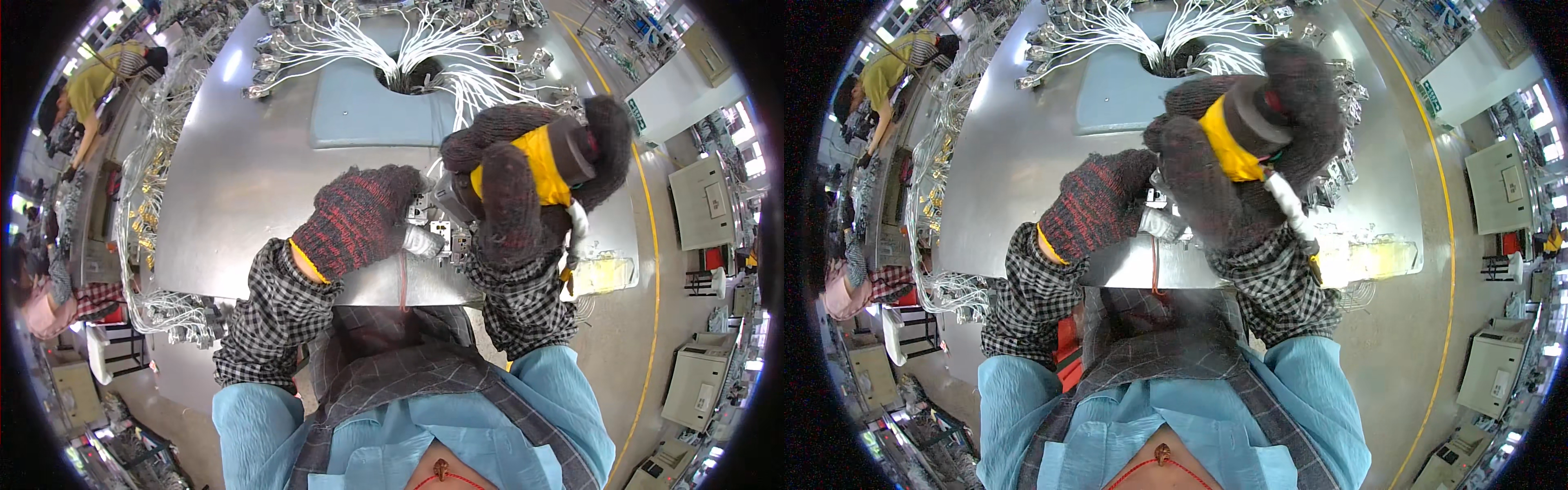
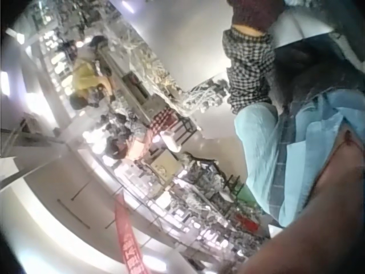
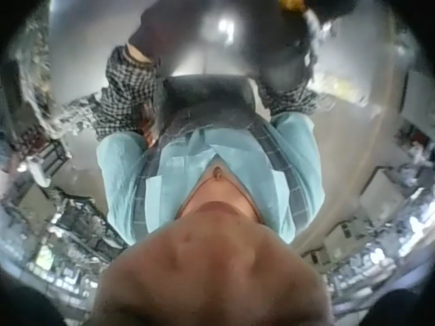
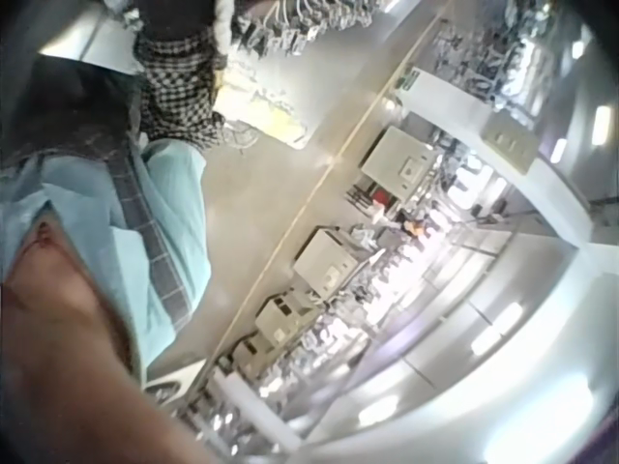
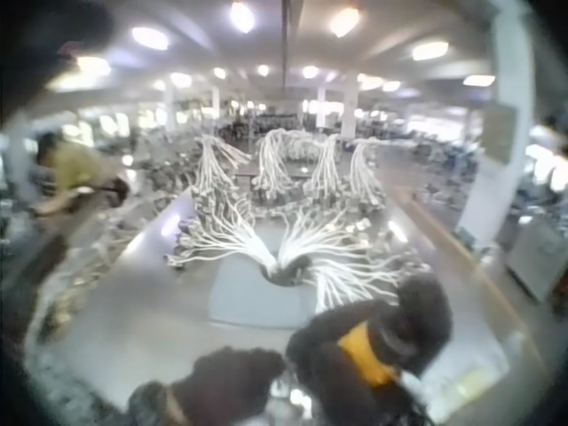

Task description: Assemble wire harnesses onto a metal base using an electric power tool.

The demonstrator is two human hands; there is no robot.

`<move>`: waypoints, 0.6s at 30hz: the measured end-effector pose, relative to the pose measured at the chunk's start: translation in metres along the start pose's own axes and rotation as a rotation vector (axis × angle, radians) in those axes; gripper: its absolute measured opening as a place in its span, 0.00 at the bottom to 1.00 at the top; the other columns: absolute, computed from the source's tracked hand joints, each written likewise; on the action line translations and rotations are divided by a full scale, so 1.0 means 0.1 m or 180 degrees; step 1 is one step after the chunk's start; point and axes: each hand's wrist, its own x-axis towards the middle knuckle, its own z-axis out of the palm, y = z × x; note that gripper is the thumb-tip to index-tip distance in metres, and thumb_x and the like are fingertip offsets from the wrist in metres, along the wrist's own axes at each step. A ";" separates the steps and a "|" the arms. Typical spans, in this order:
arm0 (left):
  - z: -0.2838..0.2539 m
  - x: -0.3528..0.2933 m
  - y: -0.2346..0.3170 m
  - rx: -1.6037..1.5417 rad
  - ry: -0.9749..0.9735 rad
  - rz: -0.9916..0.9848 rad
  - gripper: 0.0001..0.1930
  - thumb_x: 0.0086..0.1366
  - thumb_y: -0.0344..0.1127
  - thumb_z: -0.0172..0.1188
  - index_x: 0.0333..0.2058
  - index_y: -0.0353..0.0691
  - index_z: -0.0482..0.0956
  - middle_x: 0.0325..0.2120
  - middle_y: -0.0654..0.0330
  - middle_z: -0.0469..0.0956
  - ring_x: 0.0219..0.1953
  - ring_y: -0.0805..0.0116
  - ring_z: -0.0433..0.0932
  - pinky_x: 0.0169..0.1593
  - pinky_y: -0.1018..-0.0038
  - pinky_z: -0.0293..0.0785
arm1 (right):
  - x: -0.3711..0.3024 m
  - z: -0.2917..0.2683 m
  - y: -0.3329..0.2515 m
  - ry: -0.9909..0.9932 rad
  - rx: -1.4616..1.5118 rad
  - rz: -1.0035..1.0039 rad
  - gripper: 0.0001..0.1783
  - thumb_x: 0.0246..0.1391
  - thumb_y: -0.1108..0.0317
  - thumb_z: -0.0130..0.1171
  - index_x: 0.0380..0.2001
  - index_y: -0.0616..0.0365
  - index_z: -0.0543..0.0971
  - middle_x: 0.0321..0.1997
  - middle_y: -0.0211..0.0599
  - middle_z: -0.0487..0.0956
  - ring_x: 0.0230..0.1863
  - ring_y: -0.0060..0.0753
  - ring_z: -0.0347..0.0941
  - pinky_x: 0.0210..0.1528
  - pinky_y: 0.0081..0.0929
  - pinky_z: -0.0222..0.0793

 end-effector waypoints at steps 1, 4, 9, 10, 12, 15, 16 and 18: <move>-0.02 -0.01 0.03 -0.0044 -0.0082 -0.0174 0.35 0.45 0.63 0.70 0.45 0.42 0.76 0.38 0.53 0.80 0.42 0.49 0.80 0.44 0.56 0.75 | 0.01 -0.02 0.03 -0.0099 -0.0025 -0.0047 0.45 0.54 0.72 0.62 0.68 0.43 0.48 0.41 0.44 0.77 0.35 0.34 0.78 0.39 0.39 0.81; -0.03 -0.02 0.00 -0.0498 -0.0182 -0.0171 0.37 0.44 0.57 0.74 0.50 0.42 0.76 0.40 0.53 0.80 0.43 0.51 0.81 0.47 0.60 0.76 | -0.01 0.01 0.06 -0.0134 -0.0095 -0.0076 0.44 0.54 0.72 0.62 0.68 0.45 0.49 0.40 0.43 0.77 0.34 0.34 0.78 0.37 0.37 0.81; 0.25 -0.12 -0.19 -0.1827 0.0325 -0.0032 0.44 0.41 0.48 0.79 0.58 0.42 0.71 0.45 0.53 0.80 0.49 0.59 0.80 0.53 0.66 0.75 | -0.04 0.07 0.07 -0.0164 -0.0103 -0.0125 0.41 0.55 0.72 0.62 0.66 0.48 0.52 0.38 0.43 0.77 0.31 0.34 0.78 0.34 0.35 0.80; 0.25 -0.13 -0.21 -0.2010 0.0215 -0.0079 0.46 0.40 0.45 0.80 0.60 0.42 0.69 0.47 0.53 0.79 0.51 0.62 0.79 0.54 0.68 0.74 | -0.03 0.07 0.07 -0.0170 -0.0100 -0.0135 0.40 0.55 0.72 0.62 0.66 0.49 0.52 0.38 0.43 0.77 0.31 0.34 0.78 0.33 0.35 0.80; 0.25 -0.14 -0.26 -0.2148 0.0134 -0.0051 0.47 0.41 0.45 0.80 0.60 0.41 0.69 0.48 0.53 0.79 0.51 0.63 0.79 0.54 0.68 0.74 | -0.04 0.08 0.08 -0.0176 -0.0097 -0.0125 0.39 0.55 0.72 0.62 0.65 0.50 0.53 0.37 0.43 0.77 0.30 0.34 0.78 0.32 0.34 0.80; 0.27 -0.15 -0.29 -0.2441 0.0047 0.0029 0.46 0.42 0.44 0.80 0.60 0.40 0.68 0.49 0.53 0.79 0.51 0.65 0.78 0.54 0.69 0.74 | -0.03 0.09 0.09 -0.0175 -0.0072 -0.0091 0.38 0.55 0.71 0.61 0.65 0.52 0.54 0.36 0.43 0.78 0.29 0.34 0.78 0.30 0.33 0.80; 0.27 -0.15 -0.29 -0.2605 0.0031 0.0090 0.46 0.43 0.44 0.80 0.60 0.39 0.68 0.49 0.54 0.79 0.50 0.67 0.79 0.54 0.70 0.74 | -0.02 0.09 0.09 -0.0173 -0.0053 -0.0077 0.37 0.55 0.71 0.61 0.64 0.53 0.55 0.35 0.43 0.78 0.28 0.34 0.79 0.29 0.33 0.79; 0.26 -0.15 -0.26 -0.2548 0.0069 -0.0008 0.44 0.43 0.44 0.79 0.59 0.39 0.70 0.46 0.54 0.80 0.48 0.66 0.80 0.53 0.70 0.75 | -0.01 0.09 0.09 -0.0153 0.0010 0.0013 0.36 0.56 0.71 0.61 0.64 0.55 0.56 0.34 0.43 0.78 0.27 0.34 0.79 0.28 0.32 0.79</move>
